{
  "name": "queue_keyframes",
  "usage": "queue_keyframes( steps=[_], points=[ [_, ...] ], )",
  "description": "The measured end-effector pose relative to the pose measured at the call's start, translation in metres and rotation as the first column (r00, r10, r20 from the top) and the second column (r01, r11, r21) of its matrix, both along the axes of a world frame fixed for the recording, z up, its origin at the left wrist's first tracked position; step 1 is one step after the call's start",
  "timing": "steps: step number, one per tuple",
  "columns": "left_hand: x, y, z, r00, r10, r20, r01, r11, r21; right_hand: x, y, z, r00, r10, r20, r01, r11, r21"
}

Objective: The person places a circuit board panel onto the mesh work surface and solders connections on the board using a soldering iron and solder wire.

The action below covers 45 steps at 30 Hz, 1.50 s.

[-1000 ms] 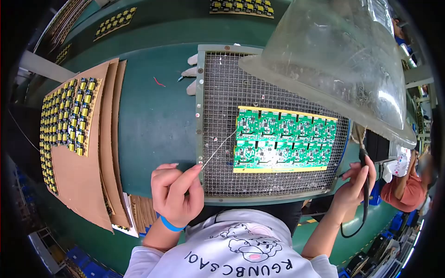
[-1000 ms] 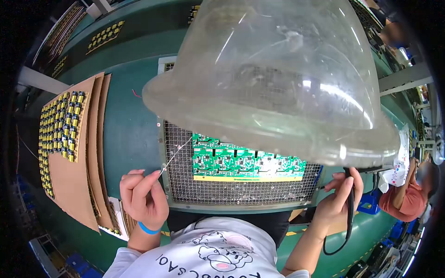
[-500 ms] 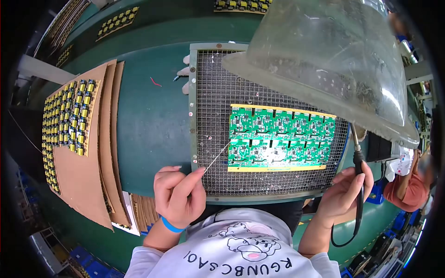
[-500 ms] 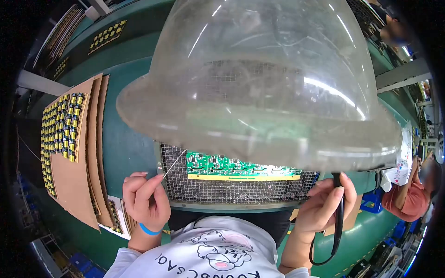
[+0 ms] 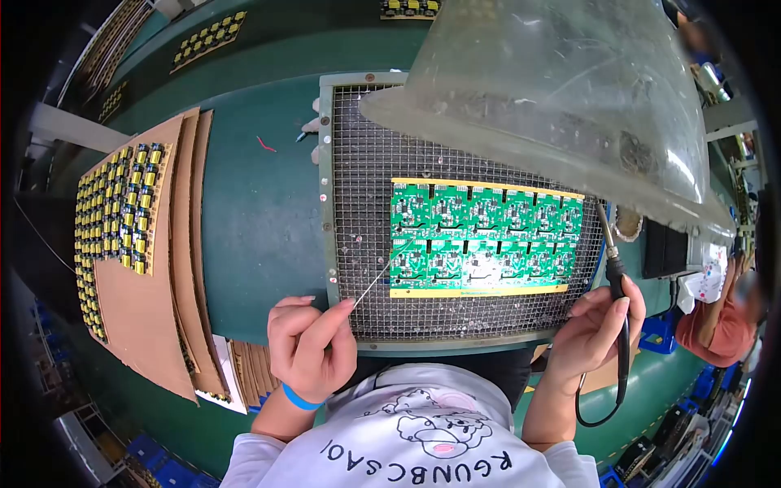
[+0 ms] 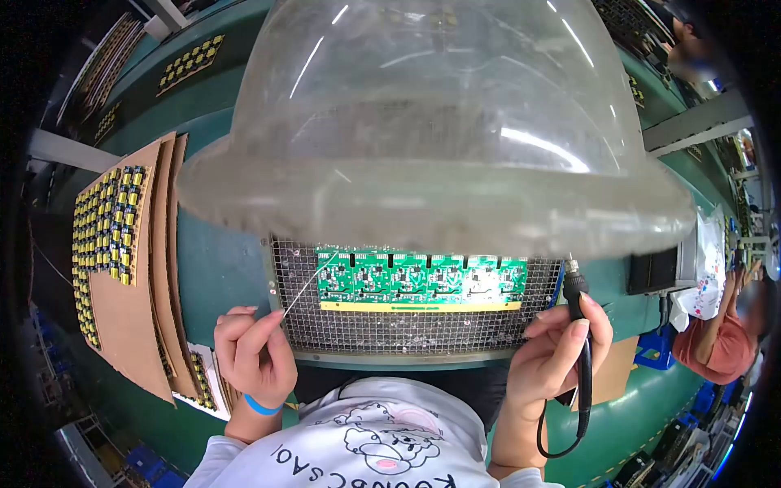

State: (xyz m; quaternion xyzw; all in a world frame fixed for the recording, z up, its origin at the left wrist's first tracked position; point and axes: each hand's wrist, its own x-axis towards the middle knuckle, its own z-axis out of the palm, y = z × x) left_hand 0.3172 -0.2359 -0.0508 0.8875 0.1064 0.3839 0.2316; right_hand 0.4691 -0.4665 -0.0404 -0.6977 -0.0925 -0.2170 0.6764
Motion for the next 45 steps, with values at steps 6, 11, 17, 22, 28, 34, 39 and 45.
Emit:
queue_keyframes(
  steps=[6, 11, 17, 22, 28, 34, 39, 45],
  points=[
    [-0.003, -0.002, 0.000, 1.000, -0.001, -0.007, 0.001, 1.000, -0.009, 0.000, 0.000, 0.000, 1.000, 0.005, 0.000, -0.005, 1.000, 0.011],
    [-0.004, -0.003, -0.001, 0.999, 0.032, 0.021, -0.032, 0.999, -0.006, -0.001, 0.001, 0.000, 1.000, 0.006, -0.007, -0.006, 1.000, 0.016],
    [-0.002, -0.001, -0.001, 0.996, 0.081, 0.036, -0.081, 0.997, -0.001, 0.000, 0.000, -0.001, 1.000, -0.001, -0.012, 0.001, 0.999, 0.040],
    [-0.001, -0.003, -0.003, 0.995, 0.078, 0.057, -0.078, 0.997, 0.004, 0.001, -0.001, -0.002, 1.000, 0.015, -0.009, -0.015, 1.000, 0.028],
    [0.000, -0.009, -0.002, 0.997, 0.044, 0.056, -0.044, 0.999, 0.001, 0.002, -0.003, -0.004, 1.000, 0.025, 0.001, -0.025, 0.997, 0.074],
    [-0.003, -0.012, -0.001, 0.998, 0.048, 0.046, -0.048, 0.999, -0.006, 0.002, -0.003, -0.004, 0.999, 0.040, -0.011, -0.038, 0.994, 0.099],
    [-0.001, -0.015, -0.001, 0.998, 0.030, 0.048, -0.030, 1.000, -0.006, 0.002, -0.004, -0.003, 0.999, 0.042, -0.008, -0.041, 0.995, 0.093],
    [0.007, -0.024, 0.000, 0.998, -0.050, 0.042, 0.050, 0.999, -0.014, 0.002, -0.005, -0.004, 0.999, 0.045, -0.004, -0.044, 0.993, 0.108]
  ],
)
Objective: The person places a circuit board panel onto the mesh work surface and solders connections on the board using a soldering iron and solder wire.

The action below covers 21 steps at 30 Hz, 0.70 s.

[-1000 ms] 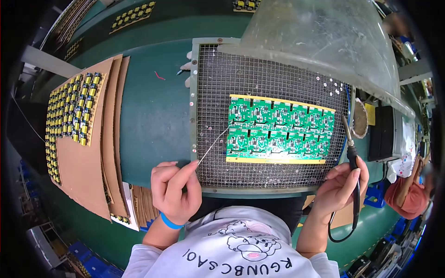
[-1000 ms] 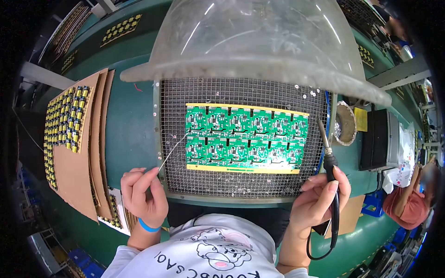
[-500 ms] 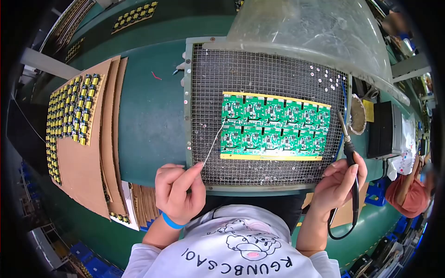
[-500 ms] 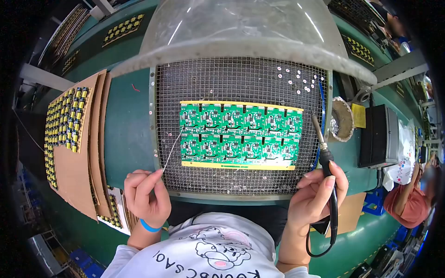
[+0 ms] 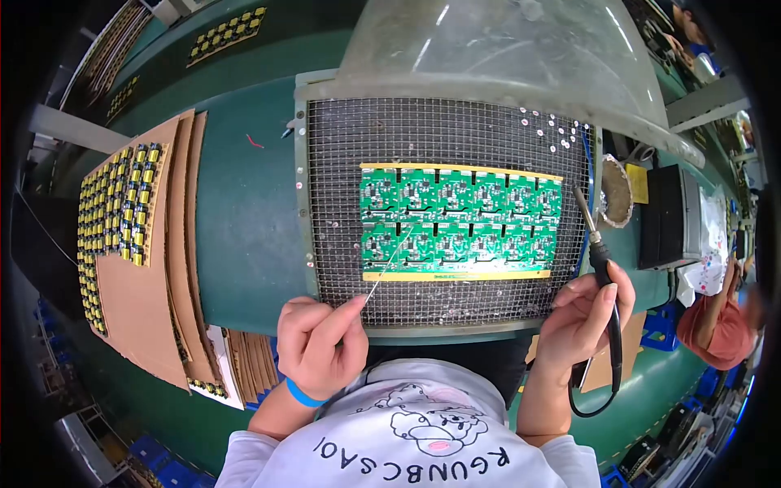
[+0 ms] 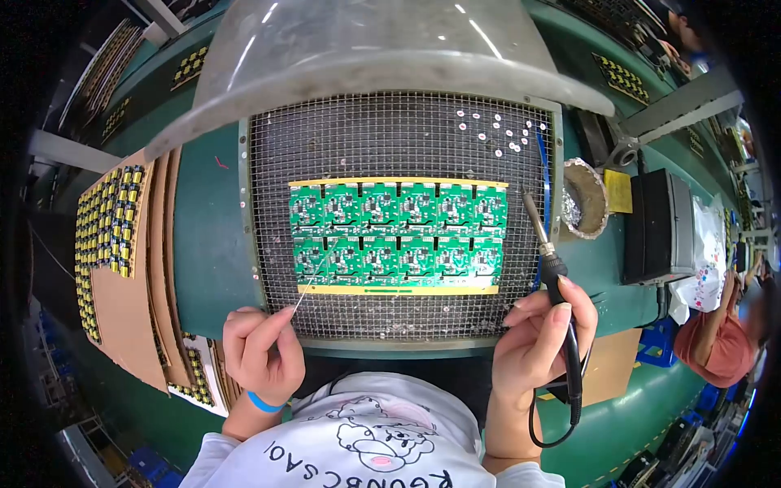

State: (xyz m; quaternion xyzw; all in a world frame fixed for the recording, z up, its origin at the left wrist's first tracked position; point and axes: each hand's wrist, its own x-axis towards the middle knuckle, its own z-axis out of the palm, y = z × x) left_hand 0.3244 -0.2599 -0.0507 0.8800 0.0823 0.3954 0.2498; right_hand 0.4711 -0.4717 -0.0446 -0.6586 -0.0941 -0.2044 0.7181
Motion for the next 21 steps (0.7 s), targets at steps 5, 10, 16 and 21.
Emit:
queue_keyframes(
  steps=[5, 10, 16, 21],
  points=[
    [0.006, -0.008, 0.007, 0.998, -0.033, -0.045, 0.035, 0.999, 0.030, 0.000, 0.000, -0.001, 1.000, 0.005, 0.002, -0.005, 0.999, -0.049],
    [0.010, -0.013, 0.007, 0.998, -0.031, -0.050, 0.033, 0.999, 0.041, 0.000, -0.002, -0.005, 1.000, 0.000, 0.012, 0.000, 0.999, -0.036],
    [0.017, -0.018, 0.007, 0.999, -0.006, -0.042, 0.008, 0.998, 0.055, -0.009, -0.009, 0.004, 0.966, 0.241, 0.092, -0.235, 0.969, -0.071],
    [0.018, -0.018, 0.007, 0.999, 0.030, -0.033, -0.028, 0.997, 0.075, -0.011, 0.000, 0.037, 0.841, 0.537, 0.074, -0.481, 0.802, -0.355]
  ],
)
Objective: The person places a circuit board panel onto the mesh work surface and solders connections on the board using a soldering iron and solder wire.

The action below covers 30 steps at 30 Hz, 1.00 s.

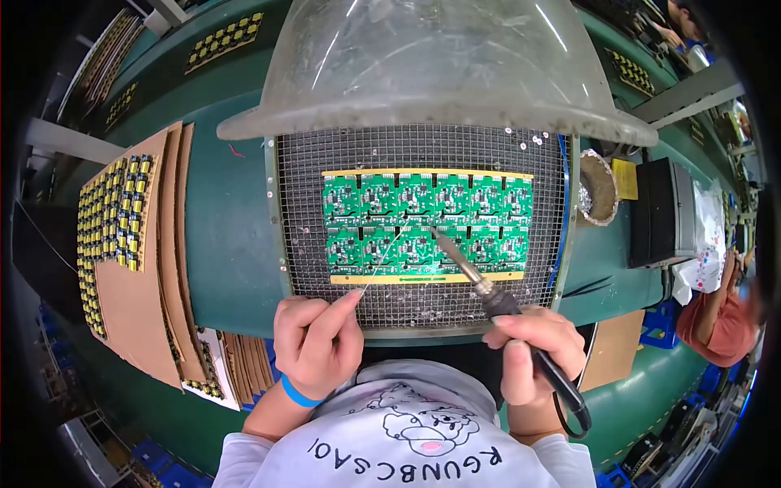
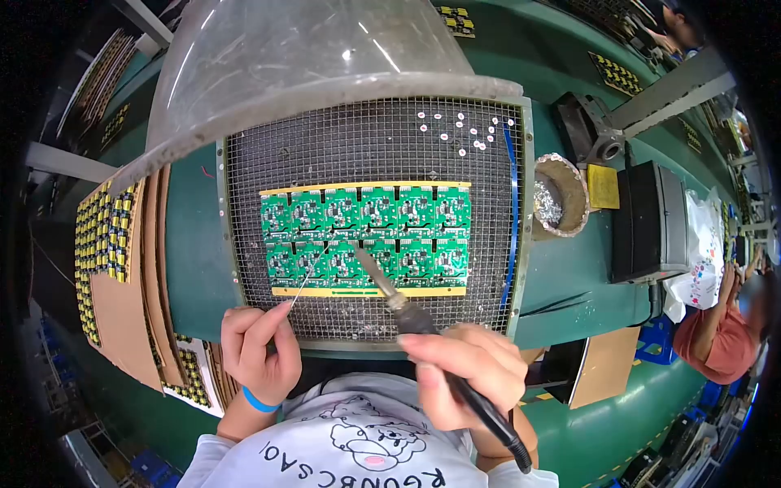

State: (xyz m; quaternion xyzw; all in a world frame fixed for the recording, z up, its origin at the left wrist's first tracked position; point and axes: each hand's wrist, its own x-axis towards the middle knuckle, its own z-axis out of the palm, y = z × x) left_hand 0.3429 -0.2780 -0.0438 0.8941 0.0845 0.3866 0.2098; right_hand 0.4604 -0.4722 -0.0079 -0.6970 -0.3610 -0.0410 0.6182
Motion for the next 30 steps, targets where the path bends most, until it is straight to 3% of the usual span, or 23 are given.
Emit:
queue_keyframes(
  steps=[9, 15, 30],
  points=[
    [0.001, 0.000, 0.001, 1.000, 0.008, -0.009, -0.008, 1.000, -0.009, 0.008, 0.015, 0.010, 0.992, 0.122, -0.002, -0.122, 0.984, -0.132],
    [0.003, 0.001, 0.001, 1.000, -0.003, -0.009, 0.003, 1.000, -0.016, 0.008, 0.019, 0.015, 0.982, 0.123, 0.146, -0.095, 0.978, -0.188],
    [-0.002, 0.001, 0.001, 1.000, -0.013, -0.022, 0.012, 0.999, -0.052, 0.014, 0.017, 0.013, 0.976, 0.109, 0.190, -0.065, 0.973, -0.221]
  ],
)
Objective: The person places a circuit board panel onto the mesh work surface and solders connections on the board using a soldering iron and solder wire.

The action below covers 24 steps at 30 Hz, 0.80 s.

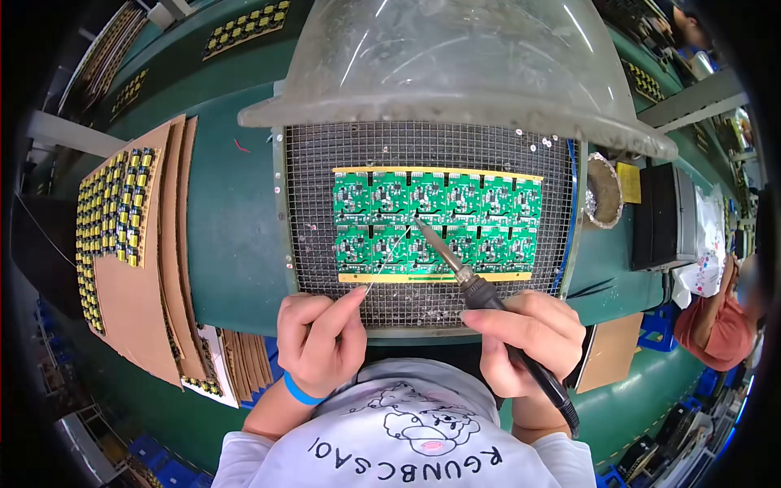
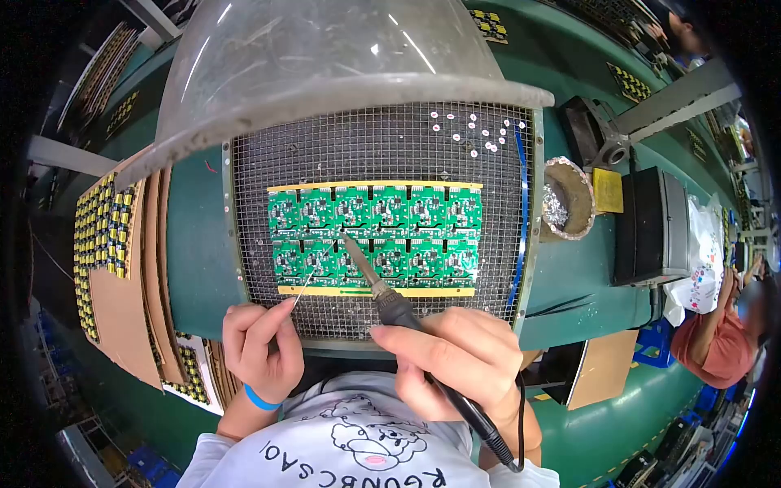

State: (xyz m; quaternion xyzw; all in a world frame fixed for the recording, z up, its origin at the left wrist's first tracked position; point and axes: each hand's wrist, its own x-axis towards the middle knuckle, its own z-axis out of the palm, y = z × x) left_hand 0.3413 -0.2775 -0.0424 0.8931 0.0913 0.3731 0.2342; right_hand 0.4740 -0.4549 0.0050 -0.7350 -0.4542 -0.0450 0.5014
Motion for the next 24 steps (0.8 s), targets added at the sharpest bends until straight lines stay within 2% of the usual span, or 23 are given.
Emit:
queue_keyframes(
  steps=[14, 17, 20, 24],
  points=[
    [0.0065, -0.0026, 0.0034, 1.000, -0.006, -0.012, 0.006, 1.000, 0.002, -0.0011, -0.0015, -0.0023, 0.999, -0.032, 0.004, 0.032, 0.999, 0.044],
    [0.0069, -0.0028, 0.0028, 1.000, 0.005, -0.019, -0.005, 1.000, 0.005, 0.0010, -0.0033, -0.0020, 0.999, 0.033, 0.035, -0.033, 0.999, 0.007],
    [0.0075, -0.0028, 0.0039, 1.000, 0.006, -0.028, -0.006, 1.000, 0.002, 0.0016, -0.0036, 0.0025, 0.984, 0.078, 0.158, -0.067, 0.995, -0.075],
    [0.0087, -0.0018, 0.0052, 0.999, 0.020, -0.034, -0.020, 1.000, 0.022, 0.0034, 0.0019, -0.0004, 0.988, 0.043, 0.146, -0.043, 0.999, 0.000]
  ],
)
